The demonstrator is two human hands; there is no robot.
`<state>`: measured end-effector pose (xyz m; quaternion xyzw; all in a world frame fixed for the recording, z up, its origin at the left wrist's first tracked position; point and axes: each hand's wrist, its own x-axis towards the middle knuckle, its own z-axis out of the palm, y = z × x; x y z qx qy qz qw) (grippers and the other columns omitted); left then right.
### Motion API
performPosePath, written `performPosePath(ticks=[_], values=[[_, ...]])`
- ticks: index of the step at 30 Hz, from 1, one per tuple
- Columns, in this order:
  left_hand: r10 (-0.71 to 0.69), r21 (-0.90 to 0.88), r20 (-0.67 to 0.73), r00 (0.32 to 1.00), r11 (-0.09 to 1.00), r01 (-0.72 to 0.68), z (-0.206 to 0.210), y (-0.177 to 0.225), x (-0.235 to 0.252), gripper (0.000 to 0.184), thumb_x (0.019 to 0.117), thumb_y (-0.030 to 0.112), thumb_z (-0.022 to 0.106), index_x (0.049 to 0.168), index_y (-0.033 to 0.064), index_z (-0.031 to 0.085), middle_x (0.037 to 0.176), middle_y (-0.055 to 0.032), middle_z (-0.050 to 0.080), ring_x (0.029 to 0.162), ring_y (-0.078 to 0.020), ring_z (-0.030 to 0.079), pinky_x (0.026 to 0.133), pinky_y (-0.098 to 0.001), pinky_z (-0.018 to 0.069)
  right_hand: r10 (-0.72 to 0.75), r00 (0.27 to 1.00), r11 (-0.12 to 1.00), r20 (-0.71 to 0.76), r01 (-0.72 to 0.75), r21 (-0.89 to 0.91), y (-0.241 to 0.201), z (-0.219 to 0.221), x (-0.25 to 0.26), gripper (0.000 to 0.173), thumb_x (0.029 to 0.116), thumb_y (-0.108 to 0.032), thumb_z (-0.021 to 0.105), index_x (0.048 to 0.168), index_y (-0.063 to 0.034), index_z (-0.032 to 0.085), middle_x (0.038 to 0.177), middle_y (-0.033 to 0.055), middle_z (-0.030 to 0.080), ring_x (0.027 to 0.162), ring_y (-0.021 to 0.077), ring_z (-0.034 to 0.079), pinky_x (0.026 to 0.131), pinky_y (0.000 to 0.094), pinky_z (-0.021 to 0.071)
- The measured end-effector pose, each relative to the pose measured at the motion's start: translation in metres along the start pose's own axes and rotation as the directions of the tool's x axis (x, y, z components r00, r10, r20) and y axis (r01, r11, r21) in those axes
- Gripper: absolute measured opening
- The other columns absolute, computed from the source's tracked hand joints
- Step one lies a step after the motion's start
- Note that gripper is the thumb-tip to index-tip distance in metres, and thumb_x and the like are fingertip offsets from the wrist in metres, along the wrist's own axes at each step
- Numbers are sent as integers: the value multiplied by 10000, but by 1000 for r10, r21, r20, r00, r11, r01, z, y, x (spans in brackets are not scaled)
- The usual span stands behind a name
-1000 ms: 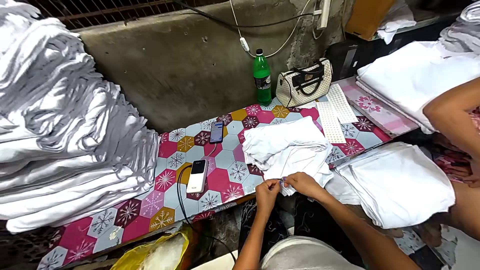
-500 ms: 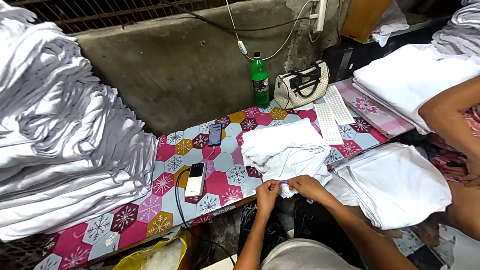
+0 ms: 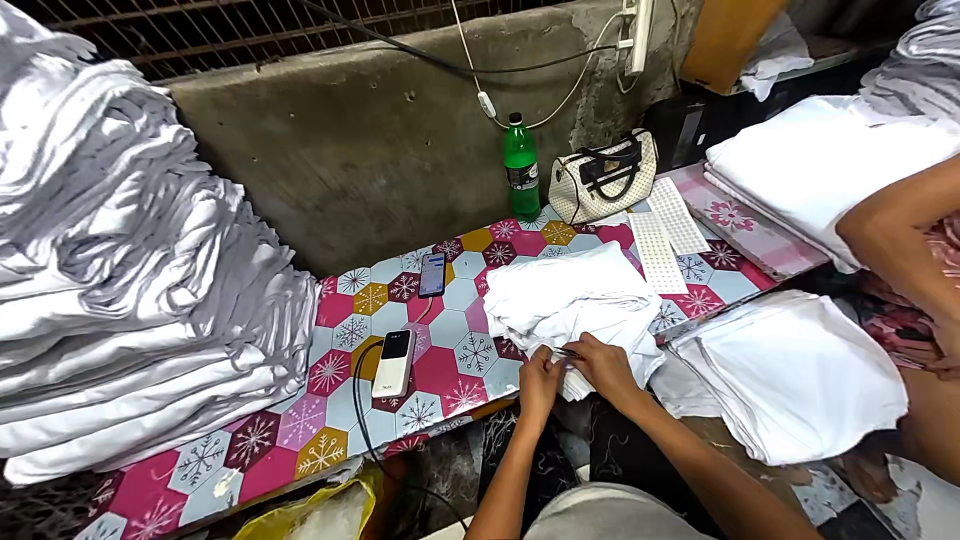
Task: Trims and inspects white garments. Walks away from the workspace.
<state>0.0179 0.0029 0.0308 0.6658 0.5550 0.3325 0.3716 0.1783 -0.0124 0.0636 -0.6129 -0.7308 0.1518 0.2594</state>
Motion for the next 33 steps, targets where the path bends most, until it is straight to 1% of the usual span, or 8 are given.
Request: performPosePath(ticks=[3,8,12,18,25,28,30,33], values=[[6,35,-5,1000,999,-6,-5,0,11,201,955,106,660,903,-79,719,738,-161,678,680,-241,657,720,-436,553,158,981,956,113,-181,232,7,-7,20,226,995,-165,630,1062,6,762,989,181,694,909,320,676,859,515,538],[-2,-125,33,999,992,6,-16,5,9,185,974,102,659,950,-77,699,820,-140,682,694,-176,659,712,-364,579,106,969,961,224,-157,226,5,-18,25,283,923,-221,753,1140,-38,755,1066,176,683,950,319,663,865,526,531],[65,-129,-35,997,989,-69,-12,1,14,266,920,63,710,1117,-113,682,1103,-254,678,890,-274,694,844,-410,582,125,979,917,161,-176,359,8,-12,29,247,984,-175,663,974,59,742,953,173,663,868,247,623,836,425,511],[26,-156,81,996,988,-13,-18,12,14,124,947,55,681,964,-48,748,862,-121,731,702,-135,692,722,-313,600,354,839,459,413,-541,705,7,-15,32,241,1022,-190,627,827,-55,584,578,-68,415,451,17,335,452,205,302],[-167,162,376,911,980,113,-47,27,-1,229,995,180,630,1004,-24,734,875,-150,714,804,-260,690,828,-479,557,311,793,131,524,-582,802,11,-15,27,198,1048,-142,572,855,-104,543,540,-93,399,419,1,332,429,170,314],[-170,-165,118,978,968,188,-34,37,3,301,1039,189,585,1194,-52,678,884,-119,730,619,-160,660,607,-343,576,291,792,103,537,-584,805,12,-13,26,170,1044,-127,572,876,-101,553,551,-90,416,421,0,339,427,169,324],[-240,-530,34,970,819,221,-22,35,17,259,1028,103,602,1202,-84,640,846,-116,713,543,-114,632,508,-261,554,283,792,137,541,-592,795,11,-10,24,144,1036,-129,583,898,-94,569,561,-87,428,422,-1,341,426,169,323],[-284,-675,27,959,702,227,-15,27,26,116,981,-18,618,1034,-103,676,707,-90,696,522,-116,641,522,-259,567,335,862,465,380,-502,729,14,-6,22,111,990,-156,665,945,-57,640,672,-51,526,533,12,437,517,195,387]])
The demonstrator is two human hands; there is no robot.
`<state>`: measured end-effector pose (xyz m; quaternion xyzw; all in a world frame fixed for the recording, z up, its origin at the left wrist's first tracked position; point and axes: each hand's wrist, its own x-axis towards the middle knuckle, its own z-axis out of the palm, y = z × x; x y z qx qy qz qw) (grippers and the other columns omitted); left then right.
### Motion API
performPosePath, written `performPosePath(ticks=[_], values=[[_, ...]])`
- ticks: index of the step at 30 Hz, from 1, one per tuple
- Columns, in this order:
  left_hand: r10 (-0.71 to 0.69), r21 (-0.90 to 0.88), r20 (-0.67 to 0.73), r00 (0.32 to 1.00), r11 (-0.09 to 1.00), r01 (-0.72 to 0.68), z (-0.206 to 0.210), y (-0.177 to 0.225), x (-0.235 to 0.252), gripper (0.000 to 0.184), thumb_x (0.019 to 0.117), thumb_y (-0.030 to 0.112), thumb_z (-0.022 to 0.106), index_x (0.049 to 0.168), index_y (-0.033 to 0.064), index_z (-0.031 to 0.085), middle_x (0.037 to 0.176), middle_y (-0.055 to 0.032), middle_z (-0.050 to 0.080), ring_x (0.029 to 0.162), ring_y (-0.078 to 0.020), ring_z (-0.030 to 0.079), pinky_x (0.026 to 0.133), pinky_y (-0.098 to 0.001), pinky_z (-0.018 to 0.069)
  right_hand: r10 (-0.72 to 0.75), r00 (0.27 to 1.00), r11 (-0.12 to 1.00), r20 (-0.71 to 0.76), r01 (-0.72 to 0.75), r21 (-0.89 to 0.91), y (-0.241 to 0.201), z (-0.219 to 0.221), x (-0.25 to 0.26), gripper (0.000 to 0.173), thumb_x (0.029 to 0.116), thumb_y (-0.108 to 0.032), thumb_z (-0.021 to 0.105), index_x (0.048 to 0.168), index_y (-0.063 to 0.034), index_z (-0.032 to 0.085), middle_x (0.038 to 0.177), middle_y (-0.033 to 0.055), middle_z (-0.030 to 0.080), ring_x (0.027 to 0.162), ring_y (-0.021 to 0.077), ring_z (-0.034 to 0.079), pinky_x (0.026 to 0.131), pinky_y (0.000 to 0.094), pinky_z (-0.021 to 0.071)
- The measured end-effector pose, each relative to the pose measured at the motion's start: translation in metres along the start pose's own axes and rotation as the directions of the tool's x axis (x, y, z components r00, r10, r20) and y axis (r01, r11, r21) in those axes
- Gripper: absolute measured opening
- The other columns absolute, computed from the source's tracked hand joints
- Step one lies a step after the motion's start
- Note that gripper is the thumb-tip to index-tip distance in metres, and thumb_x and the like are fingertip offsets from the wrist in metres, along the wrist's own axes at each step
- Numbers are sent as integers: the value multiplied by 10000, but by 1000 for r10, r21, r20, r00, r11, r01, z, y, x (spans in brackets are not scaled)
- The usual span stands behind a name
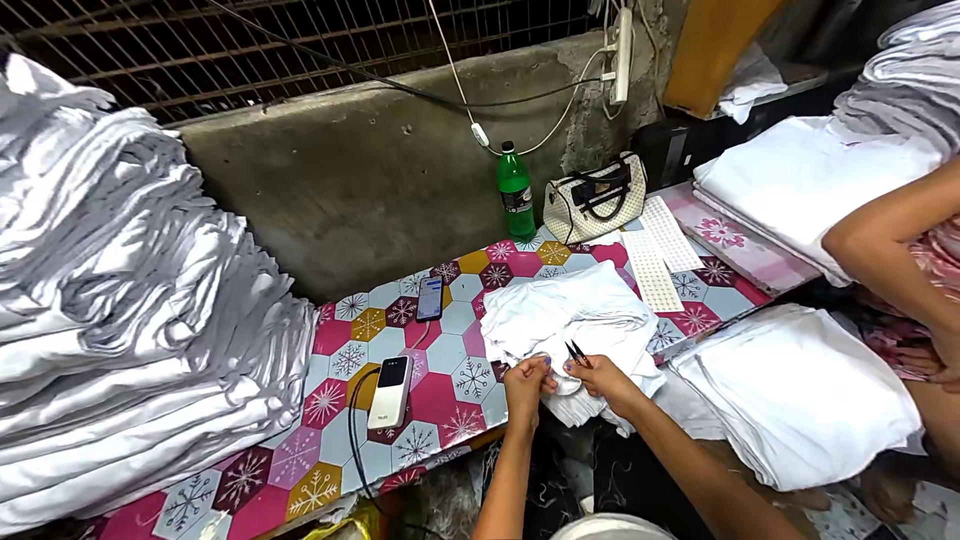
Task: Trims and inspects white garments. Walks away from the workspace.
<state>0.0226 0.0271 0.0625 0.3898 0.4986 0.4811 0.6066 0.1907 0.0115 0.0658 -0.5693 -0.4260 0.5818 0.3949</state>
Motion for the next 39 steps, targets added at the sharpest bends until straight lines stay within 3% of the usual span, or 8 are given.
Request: performPosePath(ticks=[2,6,9,12,16,20,25,39], values=[[6,-1,3,1000,1000,-6,-2,-3,-5,96,977,-27,617,994,-98,679,707,-92,700,537,-120,649,540,-260,575,-199,978,945,-63,175,-276,-1,0,-2,238,922,-192,735,1094,-26,740,954,75,660,818,143,595,771,341,512],[39,13,8,999,999,-39,-4,-15,-18,79,974,-37,592,988,-88,651,705,-73,687,561,-115,661,570,-263,589,-353,933,765,-78,239,-598,-11,19,-5,277,965,-251,696,1141,-50,768,1094,178,686,956,312,677,866,516,550],[68,59,19,997,996,-69,-9,-20,-27,49,932,-62,607,960,-71,645,676,-49,672,560,-103,655,568,-262,584,-291,956,774,-31,216,-595,-15,23,2,249,998,-206,639,1072,2,754,1087,180,676,968,307,668,894,502,539],[10,73,35,999,997,-13,-19,-21,-33,54,969,-38,581,989,-68,622,771,-80,701,629,-125,687,618,-282,601,-243,970,849,-11,207,-486,-13,18,4,241,1000,-164,628,1039,55,721,1052,184,652,929,265,633,875,425,522],[-50,-122,118,992,991,64,-17,-20,-29,284,1060,84,484,1274,-95,541,1054,-154,702,831,-212,732,749,-373,630,-186,982,899,10,174,-403,-10,16,1,221,984,-161,649,1043,44,706,1054,160,651,908,212,610,850,383,505],[-29,-119,18,999,992,31,-7,-26,-19,100,971,-20,623,1022,-87,678,762,-80,721,627,-134,693,628,-288,607,-163,987,910,-13,145,-387,-8,16,-1,243,1005,-182,628,1061,43,701,1004,150,654,880,208,607,834,389,501],[-110,-77,14,994,991,111,-19,-29,-30,92,980,-37,603,958,-86,678,738,-87,722,585,-121,682,591,-269,598,-82,996,938,22,85,-335,-11,-1,-25,450,1128,-284,326,1141,-17,688,744,-8,546,649,85,487,653,291,441],[-152,-136,36,988,978,155,-20,-36,-42,108,976,-48,590,925,-71,682,746,-94,722,592,-127,682,599,-266,597,116,979,784,168,14,-620,5,-2,-17,372,1082,-271,469,1016,-73,777,774,69,651,746,205,595,762,462,484]])
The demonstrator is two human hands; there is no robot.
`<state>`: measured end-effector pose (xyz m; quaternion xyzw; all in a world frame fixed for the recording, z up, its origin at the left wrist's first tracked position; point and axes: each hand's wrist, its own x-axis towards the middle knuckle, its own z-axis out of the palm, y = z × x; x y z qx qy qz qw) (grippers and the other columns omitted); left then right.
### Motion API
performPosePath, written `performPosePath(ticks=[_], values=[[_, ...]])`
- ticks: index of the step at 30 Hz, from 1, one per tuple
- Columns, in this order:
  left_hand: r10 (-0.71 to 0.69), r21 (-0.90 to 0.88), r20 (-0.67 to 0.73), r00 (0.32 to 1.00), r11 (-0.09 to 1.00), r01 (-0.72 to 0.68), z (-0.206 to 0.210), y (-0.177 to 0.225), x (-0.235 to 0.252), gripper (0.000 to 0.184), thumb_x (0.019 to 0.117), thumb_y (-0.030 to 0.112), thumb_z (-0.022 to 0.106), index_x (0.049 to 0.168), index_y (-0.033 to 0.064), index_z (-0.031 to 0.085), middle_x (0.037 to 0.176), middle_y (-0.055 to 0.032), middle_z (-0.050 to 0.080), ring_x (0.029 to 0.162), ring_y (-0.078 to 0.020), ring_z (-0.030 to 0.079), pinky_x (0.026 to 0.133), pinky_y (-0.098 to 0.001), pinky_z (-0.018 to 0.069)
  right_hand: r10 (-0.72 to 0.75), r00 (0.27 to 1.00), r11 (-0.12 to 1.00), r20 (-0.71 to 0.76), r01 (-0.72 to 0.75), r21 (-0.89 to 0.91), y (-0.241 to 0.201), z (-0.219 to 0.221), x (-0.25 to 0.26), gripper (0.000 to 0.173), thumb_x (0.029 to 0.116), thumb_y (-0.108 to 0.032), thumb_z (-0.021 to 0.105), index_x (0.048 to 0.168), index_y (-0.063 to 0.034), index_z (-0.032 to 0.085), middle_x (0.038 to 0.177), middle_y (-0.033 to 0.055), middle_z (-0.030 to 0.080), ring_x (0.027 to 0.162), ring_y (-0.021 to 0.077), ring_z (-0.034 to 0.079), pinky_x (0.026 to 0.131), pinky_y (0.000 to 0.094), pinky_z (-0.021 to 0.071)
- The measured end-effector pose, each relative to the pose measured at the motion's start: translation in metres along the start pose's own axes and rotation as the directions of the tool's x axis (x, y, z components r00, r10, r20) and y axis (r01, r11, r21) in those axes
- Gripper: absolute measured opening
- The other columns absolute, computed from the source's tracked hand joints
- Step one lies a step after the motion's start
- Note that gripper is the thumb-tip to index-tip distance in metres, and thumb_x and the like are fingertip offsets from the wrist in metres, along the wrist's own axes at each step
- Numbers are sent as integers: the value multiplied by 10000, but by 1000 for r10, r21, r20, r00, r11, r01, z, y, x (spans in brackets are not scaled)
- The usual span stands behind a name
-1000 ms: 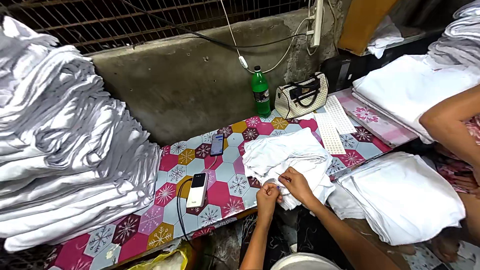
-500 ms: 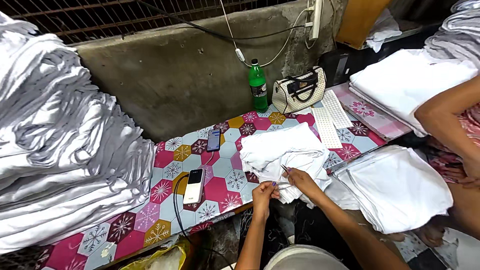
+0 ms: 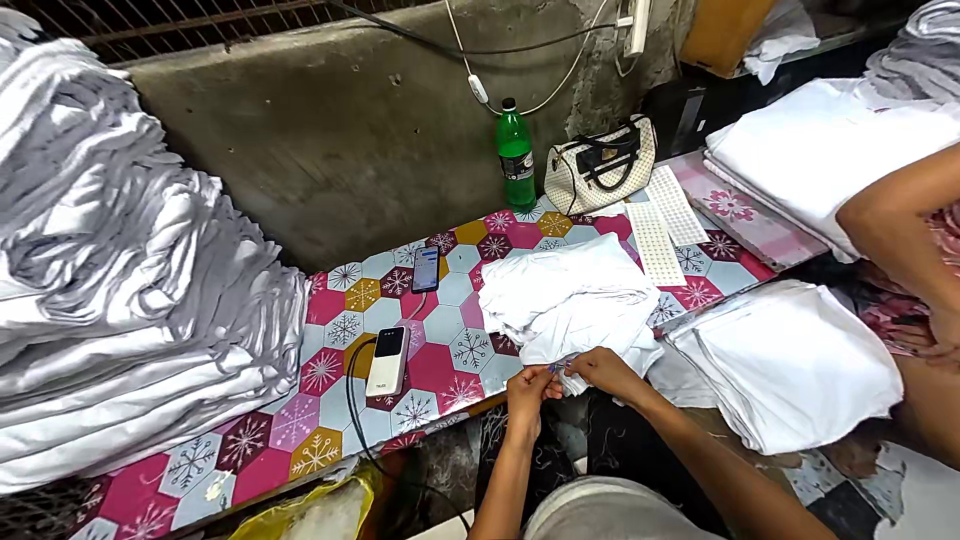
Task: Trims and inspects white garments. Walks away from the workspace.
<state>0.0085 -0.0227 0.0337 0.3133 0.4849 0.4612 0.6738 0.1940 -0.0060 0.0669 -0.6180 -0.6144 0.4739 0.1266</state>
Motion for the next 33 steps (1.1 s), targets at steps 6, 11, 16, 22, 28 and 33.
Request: performPosePath(ticks=[6,11,16,22,28,33], values=[[-8,3,-3,1000,1000,8,-1,-4,0,103,967,-59,592,906,-66,675,727,-88,721,584,-124,685,589,-259,595,-12,1000,1000,17,12,-17,2,-3,0,342,1077,-253,494,1031,-71,780,809,82,672,775,210,607,784,463,487],[-14,23,7,1000,1000,14,1,-4,0,98,965,-56,598,913,-73,679,731,-88,718,588,-125,682,597,-265,598,-22,999,998,40,25,-56,-2,-1,5,365,1075,-275,488,1012,-57,774,829,104,678,796,238,618,793,492,486],[-6,44,32,999,999,4,-4,-6,1,97,966,-54,593,925,-71,680,720,-81,716,582,-124,682,596,-277,602,-12,1000,997,29,15,-75,-8,-2,6,357,1071,-273,504,991,-51,772,845,126,683,800,262,619,794,511,482],[-410,974,192,892,189,-122,-48,12,-22,383,985,371,666,1058,8,765,1093,-220,729,1133,-394,655,1082,-651,389,-181,980,963,-88,158,-220,-12,-18,-28,403,1070,-342,514,1136,-21,748,1064,186,740,1029,355,702,931,590,512],[573,890,354,739,36,-454,7,-3,-17,266,899,276,748,1051,62,791,1121,-187,716,1119,-413,649,996,-635,445,-601,658,747,-453,260,-612,-4,21,12,231,881,-207,749,1008,-14,746,892,172,732,751,360,725,637,541,572],[425,889,352,834,128,-440,0,-5,11,208,944,169,691,920,-21,772,994,-218,721,947,-384,719,827,-548,579,-441,720,888,-536,262,-379,-26,-11,10,226,947,-199,691,1017,5,759,962,171,747,831,350,730,723,572,562]])
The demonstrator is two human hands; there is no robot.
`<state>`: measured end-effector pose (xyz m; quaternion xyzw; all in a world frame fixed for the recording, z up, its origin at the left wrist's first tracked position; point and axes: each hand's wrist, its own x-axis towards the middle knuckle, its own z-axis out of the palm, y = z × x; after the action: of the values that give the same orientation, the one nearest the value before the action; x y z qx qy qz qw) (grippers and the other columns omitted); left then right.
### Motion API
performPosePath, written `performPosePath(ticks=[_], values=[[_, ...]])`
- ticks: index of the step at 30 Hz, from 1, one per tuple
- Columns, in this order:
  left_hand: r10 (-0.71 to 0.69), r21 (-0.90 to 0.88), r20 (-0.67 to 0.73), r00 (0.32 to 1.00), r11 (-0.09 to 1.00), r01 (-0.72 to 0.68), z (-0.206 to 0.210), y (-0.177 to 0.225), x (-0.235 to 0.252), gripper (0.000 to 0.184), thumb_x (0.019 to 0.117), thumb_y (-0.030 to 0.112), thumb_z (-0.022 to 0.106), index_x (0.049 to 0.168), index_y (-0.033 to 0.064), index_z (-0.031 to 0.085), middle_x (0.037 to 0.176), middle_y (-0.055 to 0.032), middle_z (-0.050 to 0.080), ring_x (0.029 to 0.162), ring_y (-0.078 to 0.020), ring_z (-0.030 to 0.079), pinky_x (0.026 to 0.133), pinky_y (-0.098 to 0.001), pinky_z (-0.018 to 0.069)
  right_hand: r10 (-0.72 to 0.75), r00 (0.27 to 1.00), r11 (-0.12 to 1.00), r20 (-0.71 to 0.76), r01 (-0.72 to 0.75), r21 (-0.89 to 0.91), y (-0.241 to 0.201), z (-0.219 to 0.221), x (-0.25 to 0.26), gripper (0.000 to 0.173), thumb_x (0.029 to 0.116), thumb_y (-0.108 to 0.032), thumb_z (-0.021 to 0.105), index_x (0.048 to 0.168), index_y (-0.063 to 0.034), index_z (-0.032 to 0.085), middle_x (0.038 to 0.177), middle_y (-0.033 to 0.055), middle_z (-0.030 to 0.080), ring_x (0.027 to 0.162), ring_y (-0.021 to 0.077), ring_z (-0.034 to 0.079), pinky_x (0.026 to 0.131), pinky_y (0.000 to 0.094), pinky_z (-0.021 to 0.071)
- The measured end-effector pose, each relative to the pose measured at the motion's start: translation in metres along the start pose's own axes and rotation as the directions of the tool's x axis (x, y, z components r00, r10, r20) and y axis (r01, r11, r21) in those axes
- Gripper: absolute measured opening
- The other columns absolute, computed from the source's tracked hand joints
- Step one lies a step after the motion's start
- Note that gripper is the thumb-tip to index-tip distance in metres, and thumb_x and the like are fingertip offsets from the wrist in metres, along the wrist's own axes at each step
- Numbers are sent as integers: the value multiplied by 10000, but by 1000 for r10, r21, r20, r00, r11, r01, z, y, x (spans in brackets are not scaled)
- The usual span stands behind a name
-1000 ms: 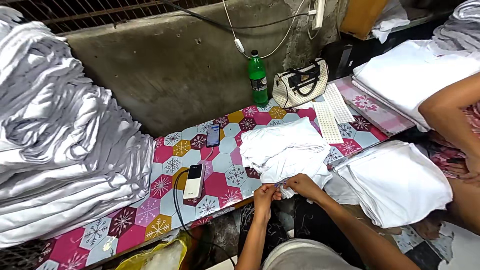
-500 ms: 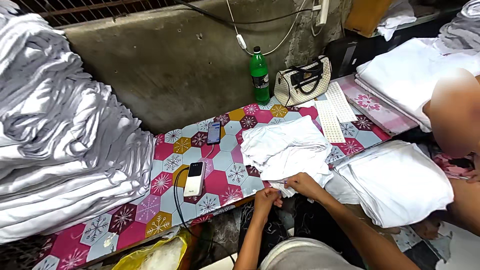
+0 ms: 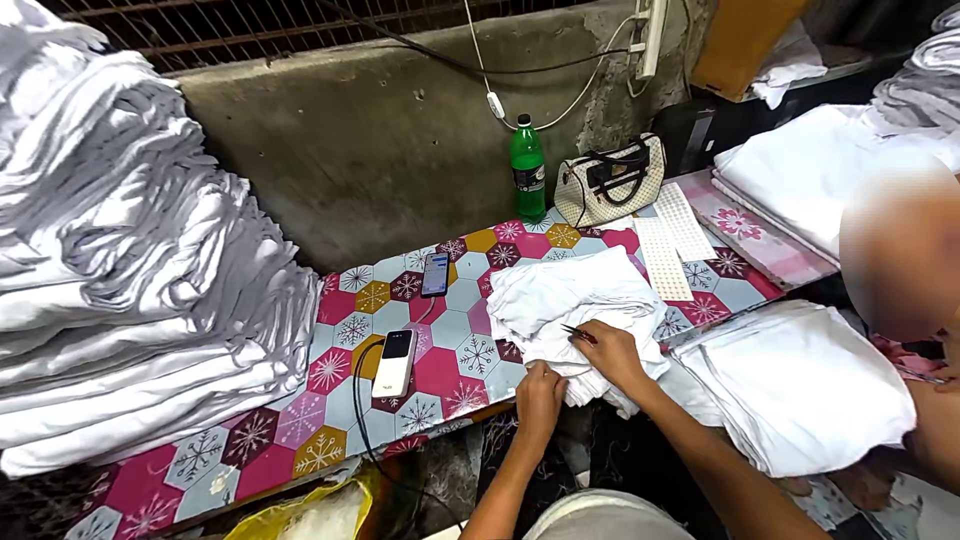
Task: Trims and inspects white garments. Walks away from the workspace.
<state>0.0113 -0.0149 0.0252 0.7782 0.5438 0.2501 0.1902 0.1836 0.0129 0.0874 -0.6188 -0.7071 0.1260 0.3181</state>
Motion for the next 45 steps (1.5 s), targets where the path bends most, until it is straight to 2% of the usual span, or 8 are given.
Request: performPosePath(ticks=[4,15,21,26,31,38,42,45], values=[[-104,17,715,692,991,130,-32,4,-7,308,1024,237,580,1011,-25,741,1024,-232,724,1034,-414,684,920,-651,497,29,996,995,80,-36,96,4,-13,-3,244,994,-192,629,1057,15,742,1014,177,740,901,329,722,811,547,558],[-80,-322,216,973,935,149,13,-7,8,248,1009,112,579,994,-97,712,883,-229,717,862,-351,718,872,-517,561,52,995,969,88,-71,238,-3,-12,-9,265,1020,-30,486,1149,27,710,1098,195,670,981,283,676,894,432,560],[-60,-30,866,497,985,171,-20,-34,-58,257,1022,154,589,1048,-63,724,967,-247,720,907,-383,707,879,-580,543,100,971,972,216,-142,189,25,-36,-29,232,995,-163,628,1135,-11,733,1062,174,677,888,267,659,816,439,556],[26,41,72,997,999,-29,-6,2,-36,312,934,255,724,1172,56,755,1245,-221,675,1228,-424,608,1046,-591,473,-74,991,988,111,89,-128,-2,18,-30,375,820,-201,823,1163,-76,737,1077,216,682,718,369,700,601,544,573],[155,171,-267,951,979,-112,1,-18,-10,284,795,226,840,1038,83,800,1501,-284,496,1425,-570,367,1109,-818,182,-133,955,974,-267,75,-215,6,-4,-8,185,778,-67,753,926,30,696,779,180,702,618,374,696,515,569,534],[195,-281,-315,929,915,-288,-78,-13,45,162,861,46,696,764,-83,691,920,-194,738,930,-301,729,850,-451,589,209,977,880,32,-202,430,-2,-40,26,201,981,-115,590,1061,58,652,790,55,701,615,70,565,615,292,490],[-219,-303,-342,914,946,114,-109,-15,131,400,994,96,581,1349,-89,578,1428,-315,529,1276,-436,573,1073,-542,470,197,980,850,-4,-168,499,-26,-33,96,347,1053,-159,538,1302,79,582,1152,179,699,961,160,663,870,346,529],[58,-80,-490,870,991,-111,-68,-11,128,390,966,69,554,1323,-67,631,1437,-311,536,1326,-479,530,1118,-589,417,81,995,908,-51,-52,416,-33,-21,101,318,1061,-141,512,1270,50,655,1156,165,728,1050,198,698,960,364,541]])
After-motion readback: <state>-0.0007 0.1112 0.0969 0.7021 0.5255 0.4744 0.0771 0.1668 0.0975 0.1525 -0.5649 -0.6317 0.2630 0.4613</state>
